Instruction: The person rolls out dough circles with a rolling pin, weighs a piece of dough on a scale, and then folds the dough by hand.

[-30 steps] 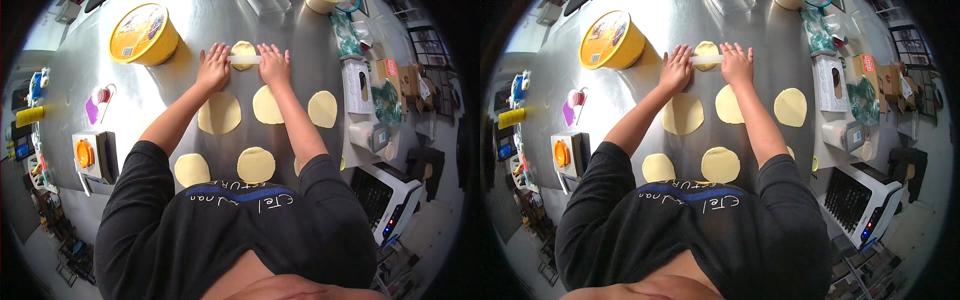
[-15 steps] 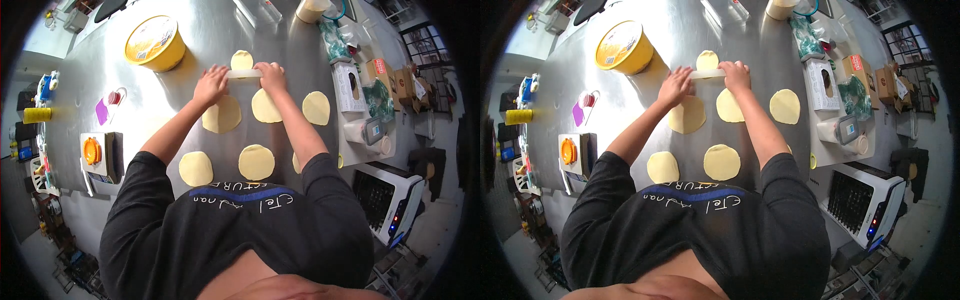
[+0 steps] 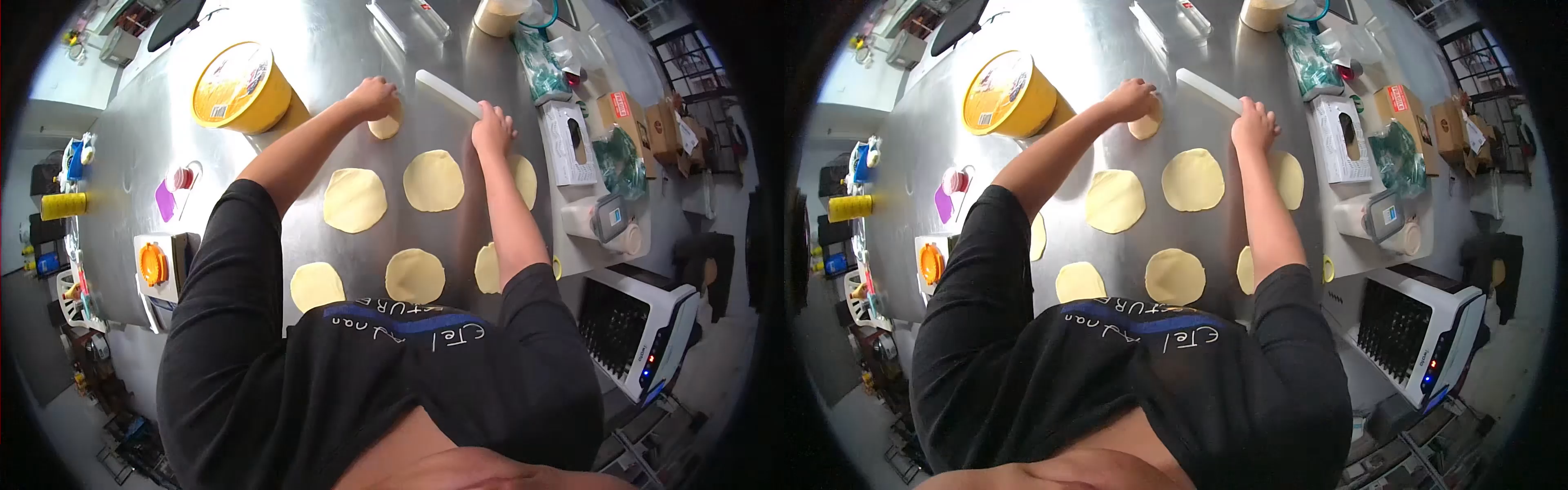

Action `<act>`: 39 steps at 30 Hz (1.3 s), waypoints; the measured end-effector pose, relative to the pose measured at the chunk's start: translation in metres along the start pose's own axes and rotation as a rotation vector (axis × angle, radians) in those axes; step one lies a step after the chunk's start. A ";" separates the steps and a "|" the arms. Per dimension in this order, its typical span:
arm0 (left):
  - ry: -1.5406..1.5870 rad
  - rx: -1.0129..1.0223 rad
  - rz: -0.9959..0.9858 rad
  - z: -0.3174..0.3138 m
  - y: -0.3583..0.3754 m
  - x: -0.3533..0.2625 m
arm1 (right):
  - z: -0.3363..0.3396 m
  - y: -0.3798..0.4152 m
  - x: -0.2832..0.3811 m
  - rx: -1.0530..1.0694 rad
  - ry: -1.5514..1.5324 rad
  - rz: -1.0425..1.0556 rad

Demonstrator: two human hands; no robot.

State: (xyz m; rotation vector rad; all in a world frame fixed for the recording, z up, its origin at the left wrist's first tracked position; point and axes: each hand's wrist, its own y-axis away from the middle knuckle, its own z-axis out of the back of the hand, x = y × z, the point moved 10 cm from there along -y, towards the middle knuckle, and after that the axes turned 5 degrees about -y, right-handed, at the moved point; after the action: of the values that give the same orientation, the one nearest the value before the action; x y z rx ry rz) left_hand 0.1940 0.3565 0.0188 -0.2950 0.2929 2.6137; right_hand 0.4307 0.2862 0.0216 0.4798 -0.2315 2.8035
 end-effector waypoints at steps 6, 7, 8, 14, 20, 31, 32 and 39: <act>-0.015 0.122 -0.177 0.005 -0.001 -0.005 | -0.007 -0.008 -0.003 -0.102 0.105 -0.088; 0.022 0.165 -0.214 0.013 0.006 -0.011 | -0.008 -0.012 0.002 -0.104 0.106 -0.086; 0.059 0.209 -0.250 0.020 0.015 -0.016 | -0.005 -0.016 0.012 -0.166 0.108 -0.043; 0.769 0.351 0.156 0.021 0.046 0.031 | -0.020 -0.045 0.115 0.036 -0.027 0.376; 1.560 0.159 0.546 -0.065 0.056 0.067 | -0.058 -0.084 0.177 0.194 -0.063 0.480; 0.098 -0.317 0.352 0.024 0.067 0.044 | -0.028 -0.068 0.119 0.152 -0.049 0.304; 0.035 -0.351 0.206 0.024 0.055 0.028 | -0.020 -0.062 0.105 0.132 -0.035 0.272; -0.163 -0.228 0.088 -0.017 0.023 0.010 | -0.012 -0.030 0.000 0.177 0.061 0.011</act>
State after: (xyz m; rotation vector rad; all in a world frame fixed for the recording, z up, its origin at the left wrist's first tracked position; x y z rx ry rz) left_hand 0.1767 0.3367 0.0040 -0.1466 -0.0492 2.7413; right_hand 0.4361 0.3175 0.0134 0.4314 0.0276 2.8579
